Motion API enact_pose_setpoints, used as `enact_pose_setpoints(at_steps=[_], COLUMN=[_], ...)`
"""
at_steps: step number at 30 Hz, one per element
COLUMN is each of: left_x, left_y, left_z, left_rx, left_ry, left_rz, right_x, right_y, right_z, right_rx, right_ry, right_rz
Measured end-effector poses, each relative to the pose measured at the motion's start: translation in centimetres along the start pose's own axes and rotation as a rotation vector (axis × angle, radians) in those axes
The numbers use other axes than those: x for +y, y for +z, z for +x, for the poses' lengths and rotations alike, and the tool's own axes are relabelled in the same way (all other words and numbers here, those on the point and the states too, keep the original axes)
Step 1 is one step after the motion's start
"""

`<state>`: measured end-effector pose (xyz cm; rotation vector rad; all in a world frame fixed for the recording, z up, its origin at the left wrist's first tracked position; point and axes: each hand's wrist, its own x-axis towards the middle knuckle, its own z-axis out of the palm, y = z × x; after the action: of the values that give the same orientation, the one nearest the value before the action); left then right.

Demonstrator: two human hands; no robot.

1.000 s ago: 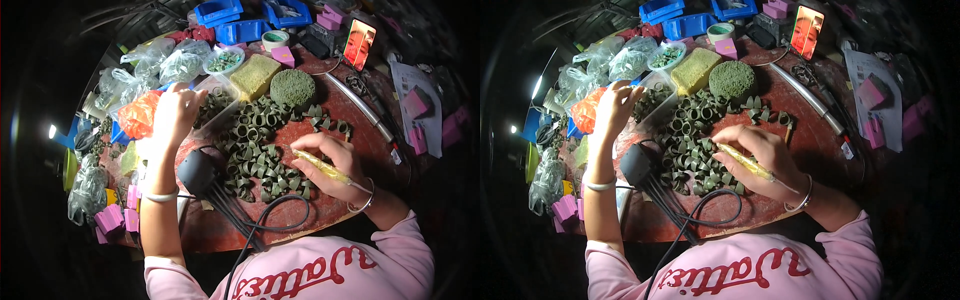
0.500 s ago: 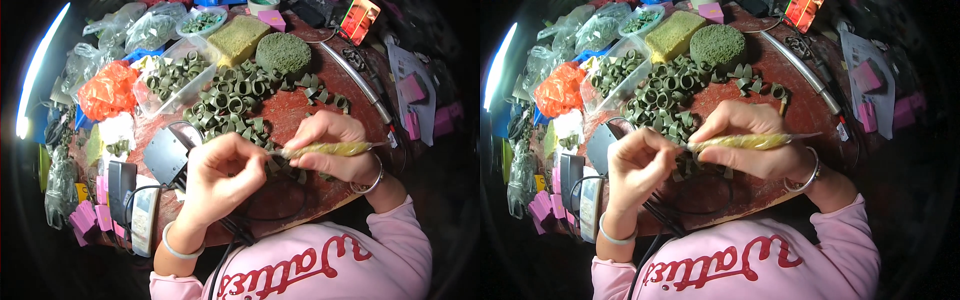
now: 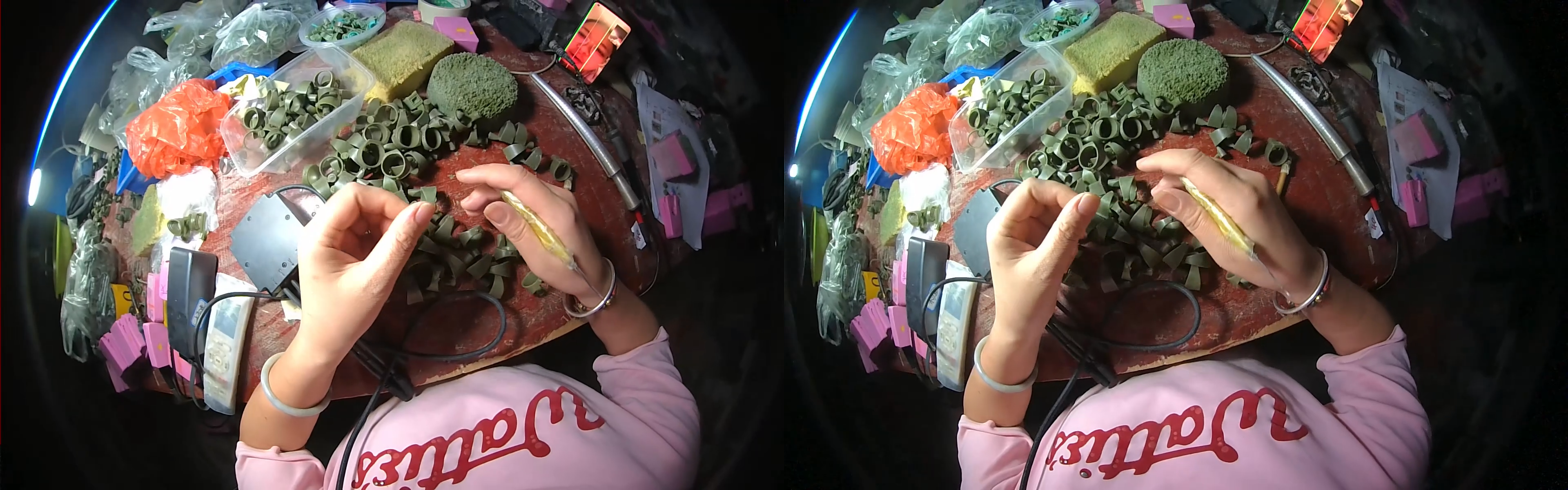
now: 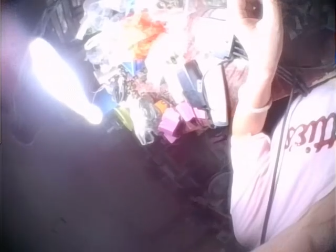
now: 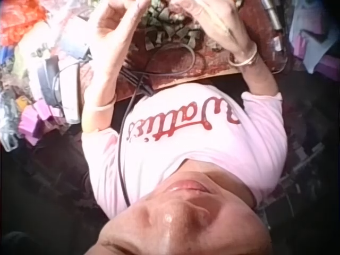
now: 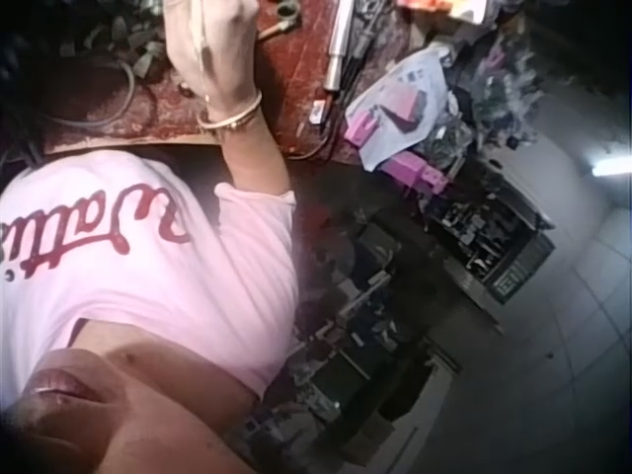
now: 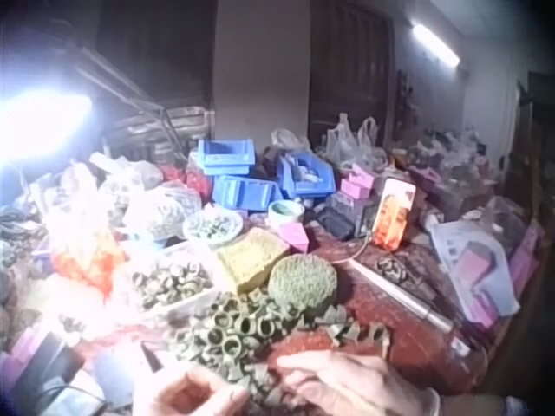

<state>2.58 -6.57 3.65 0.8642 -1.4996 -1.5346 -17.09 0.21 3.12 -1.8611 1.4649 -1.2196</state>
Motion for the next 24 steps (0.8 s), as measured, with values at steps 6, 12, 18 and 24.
enact_pose_setpoints(at_steps=[6, 12, 18, 24], left_x=[0.1, -0.6, -1.3, -1.4], left_y=[-0.3, 0.0, 0.7, 0.9], left_z=[0.2, 0.1, -0.5, -0.8], left_rx=[0.028, -0.018, -0.294, -0.239], left_ry=[-0.032, 0.072, 0.165, 0.058], left_rz=[-0.069, -0.089, -0.015, -0.155], right_x=[-0.4, -0.5, 0.4, -0.4], right_y=[0.7, -0.3, -0.1, 0.0], right_z=[0.2, 0.2, 0.3, -0.3], right_rx=[-0.126, 0.078, 0.040, -0.082], right_ry=[-0.258, 0.191, 0.428, 0.393], right_rz=[-0.255, 0.290, 1.255, 1.147])
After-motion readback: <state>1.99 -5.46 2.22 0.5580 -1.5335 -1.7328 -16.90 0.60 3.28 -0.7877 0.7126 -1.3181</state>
